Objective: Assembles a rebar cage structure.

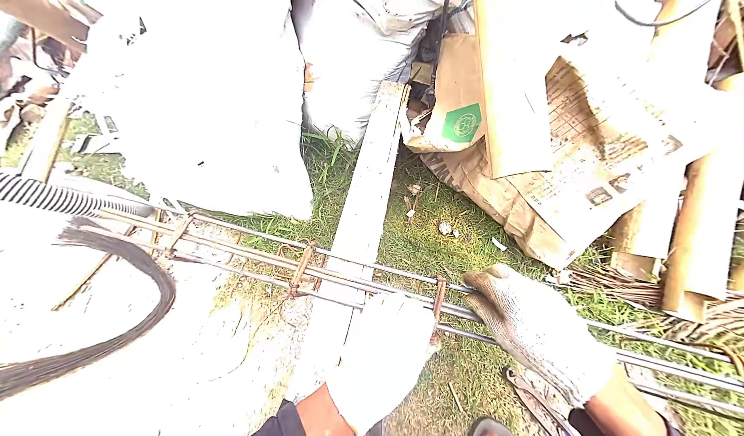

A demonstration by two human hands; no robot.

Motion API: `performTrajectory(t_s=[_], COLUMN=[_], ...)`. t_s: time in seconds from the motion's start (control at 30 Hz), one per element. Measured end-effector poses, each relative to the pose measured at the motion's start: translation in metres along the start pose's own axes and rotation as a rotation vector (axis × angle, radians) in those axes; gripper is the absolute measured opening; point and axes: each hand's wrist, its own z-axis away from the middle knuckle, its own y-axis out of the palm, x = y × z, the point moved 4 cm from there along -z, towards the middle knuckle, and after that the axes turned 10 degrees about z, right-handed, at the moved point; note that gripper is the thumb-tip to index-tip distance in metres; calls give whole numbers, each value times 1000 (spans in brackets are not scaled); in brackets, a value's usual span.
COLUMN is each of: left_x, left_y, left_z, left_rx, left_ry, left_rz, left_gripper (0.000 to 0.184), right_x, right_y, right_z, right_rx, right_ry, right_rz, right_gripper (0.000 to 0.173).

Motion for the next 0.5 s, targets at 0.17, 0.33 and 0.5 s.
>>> performTrajectory(t_s=[0.17, 0.33, 0.5], left_x=[-2, -2, 0], left_y=[-3, -2, 2], left_z=[1, -1, -4], left_rx=[-10, 14, 33], left_ry=[-14, -2, -21], left_rz=[-12, -22, 21], left_gripper=[28, 24, 21], right_x=[17, 32, 49], right_y=[-38, -38, -18], right_z=[23, 44, 53], right_rx=[-66, -12, 145], right_ry=[34, 36, 99], right_rz=[-30, -94, -160], right_gripper=[38, 34, 34])
